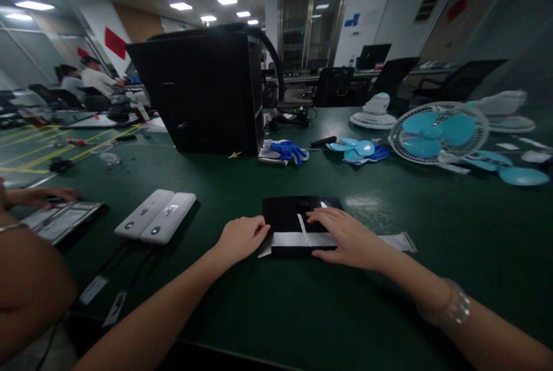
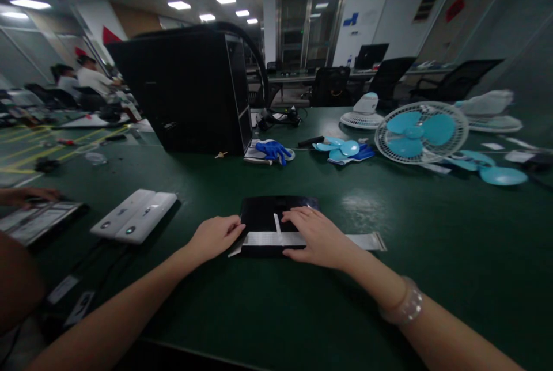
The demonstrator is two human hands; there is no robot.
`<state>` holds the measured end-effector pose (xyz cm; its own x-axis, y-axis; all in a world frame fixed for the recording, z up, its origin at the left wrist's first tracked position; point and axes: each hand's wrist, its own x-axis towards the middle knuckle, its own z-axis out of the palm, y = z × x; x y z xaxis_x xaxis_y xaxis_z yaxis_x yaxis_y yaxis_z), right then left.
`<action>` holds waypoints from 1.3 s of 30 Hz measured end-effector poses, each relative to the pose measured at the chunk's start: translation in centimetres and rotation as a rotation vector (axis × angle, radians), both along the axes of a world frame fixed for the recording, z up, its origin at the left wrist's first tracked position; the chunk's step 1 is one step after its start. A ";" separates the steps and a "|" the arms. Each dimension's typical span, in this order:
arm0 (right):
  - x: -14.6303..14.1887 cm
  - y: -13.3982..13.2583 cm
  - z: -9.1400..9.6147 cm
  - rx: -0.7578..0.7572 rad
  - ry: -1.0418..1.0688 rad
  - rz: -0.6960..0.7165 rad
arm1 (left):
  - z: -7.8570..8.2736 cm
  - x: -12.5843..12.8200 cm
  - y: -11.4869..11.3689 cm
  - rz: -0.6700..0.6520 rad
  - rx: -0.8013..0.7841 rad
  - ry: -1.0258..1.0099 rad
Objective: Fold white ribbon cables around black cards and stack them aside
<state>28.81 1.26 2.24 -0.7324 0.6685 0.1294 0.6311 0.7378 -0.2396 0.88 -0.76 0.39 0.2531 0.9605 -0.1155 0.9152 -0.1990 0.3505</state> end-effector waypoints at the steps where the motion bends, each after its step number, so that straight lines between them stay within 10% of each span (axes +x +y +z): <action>1: 0.0 0.0 0.0 -0.002 -0.003 0.003 | 0.0 0.0 0.0 -0.003 0.007 0.003; 39: -0.2 0.4 -1.2 0.058 0.015 0.019 | 2.1 0.0 -1.3 -0.332 0.086 -0.030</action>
<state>28.59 1.70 0.99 -0.7427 0.6454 0.1784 0.6134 0.7627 -0.2052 0.93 -2.09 2.52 0.5552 0.8313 -0.0258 0.7854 -0.5138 0.3451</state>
